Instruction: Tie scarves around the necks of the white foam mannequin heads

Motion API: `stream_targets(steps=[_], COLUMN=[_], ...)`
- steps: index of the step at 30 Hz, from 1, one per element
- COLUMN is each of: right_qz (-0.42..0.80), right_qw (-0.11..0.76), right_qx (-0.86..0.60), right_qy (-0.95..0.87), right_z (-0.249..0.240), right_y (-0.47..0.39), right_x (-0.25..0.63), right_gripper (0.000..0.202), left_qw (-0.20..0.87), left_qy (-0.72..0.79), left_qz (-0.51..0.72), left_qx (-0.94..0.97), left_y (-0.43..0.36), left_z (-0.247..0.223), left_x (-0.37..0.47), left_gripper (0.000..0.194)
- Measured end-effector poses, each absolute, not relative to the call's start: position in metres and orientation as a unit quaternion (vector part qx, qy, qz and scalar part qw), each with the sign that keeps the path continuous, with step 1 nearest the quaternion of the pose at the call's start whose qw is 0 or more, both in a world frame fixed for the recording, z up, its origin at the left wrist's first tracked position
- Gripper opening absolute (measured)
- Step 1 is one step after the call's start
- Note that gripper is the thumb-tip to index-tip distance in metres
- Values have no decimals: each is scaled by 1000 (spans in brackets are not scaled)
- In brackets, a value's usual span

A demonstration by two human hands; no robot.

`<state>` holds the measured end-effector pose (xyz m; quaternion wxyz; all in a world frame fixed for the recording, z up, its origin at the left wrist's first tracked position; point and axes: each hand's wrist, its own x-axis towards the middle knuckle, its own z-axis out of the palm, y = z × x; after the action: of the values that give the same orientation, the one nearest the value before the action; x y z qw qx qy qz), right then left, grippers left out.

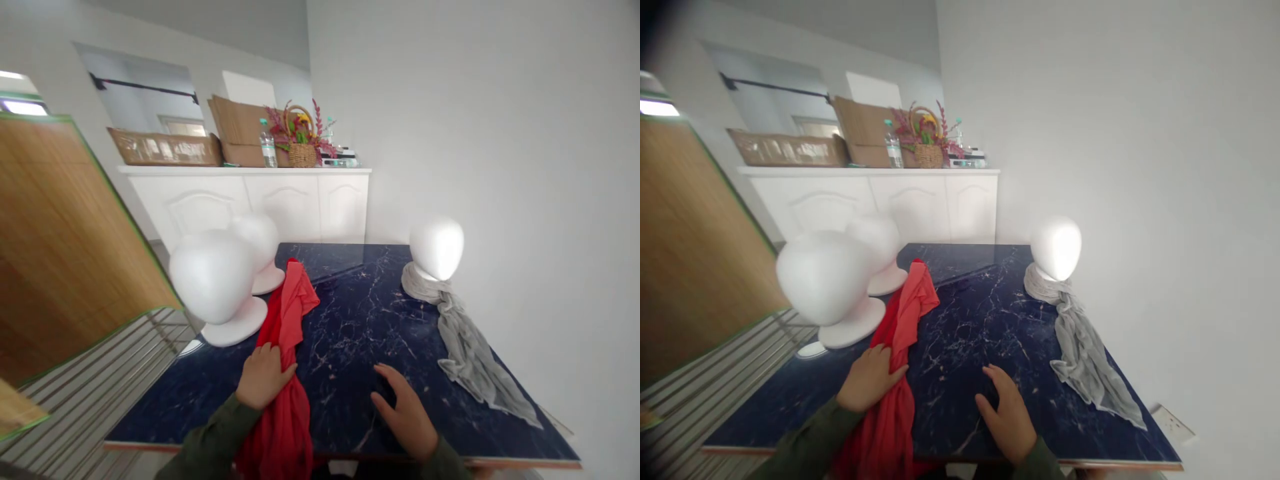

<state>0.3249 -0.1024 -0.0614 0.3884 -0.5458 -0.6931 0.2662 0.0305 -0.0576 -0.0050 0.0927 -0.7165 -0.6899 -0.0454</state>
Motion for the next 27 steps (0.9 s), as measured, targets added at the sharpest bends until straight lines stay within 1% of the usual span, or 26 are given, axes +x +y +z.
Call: stream_targets(steps=[2, 4, 7, 9, 11, 12, 15, 17, 19, 22, 25, 27], right_qz=[336, 436, 617, 734, 810, 826, 799, 758, 717, 665, 633, 628], right_qw=[411, 411, 384, 352, 337, 344, 414, 463, 508, 562, 602, 611], right_qx=[-511, -494, -483, -430, -356, -336, -358, -394, -420, -445, -452, -448], right_qy=[-676, -630, -488, -392, -322, -296, -251, -238, -228, -208, -183, -177], right_z=[-58, -52, -39, -26, -13, -8, -4, -10, -18, -32, -43, -47], right_y=[-95, -84, -63, -48, -34, -29, -19, -20, -25, -41, -63, -77], right_x=[295, 266, 229, 211, 200, 197, 201, 218, 248, 303, 347, 361], right_gripper=[37, 35, 45, 56, 63, 62, 36, 25, 29, 36, 40, 41], left_qw=[105, 119, 93, 56, 6, -26, -127, -158, -128, -12, 54, 68], left_qy=[-682, -670, -653, -613, -546, -510, -445, -478, -566, -689, -727, -724], left_qz=[-63, -110, -194, -240, -253, -245, -223, -246, -294, -350, -368, -382], left_qx=[-721, -725, -726, -750, -799, -824, -858, -829, -759, -635, -577, -570], left_y=[-57, -56, -57, -65, -80, -88, -109, -109, -97, -64, -34, -19], left_z=[-5, -1, 6, 11, 15, 16, 14, 6, -7, -21, -18, -9], left_x=[30, 30, 34, 43, 55, 59, 57, 34, -3, -67, -110, -121], left_gripper=[22, 21, 29, 32, 33, 32, 38, 44, 45, 61, 80, 87])
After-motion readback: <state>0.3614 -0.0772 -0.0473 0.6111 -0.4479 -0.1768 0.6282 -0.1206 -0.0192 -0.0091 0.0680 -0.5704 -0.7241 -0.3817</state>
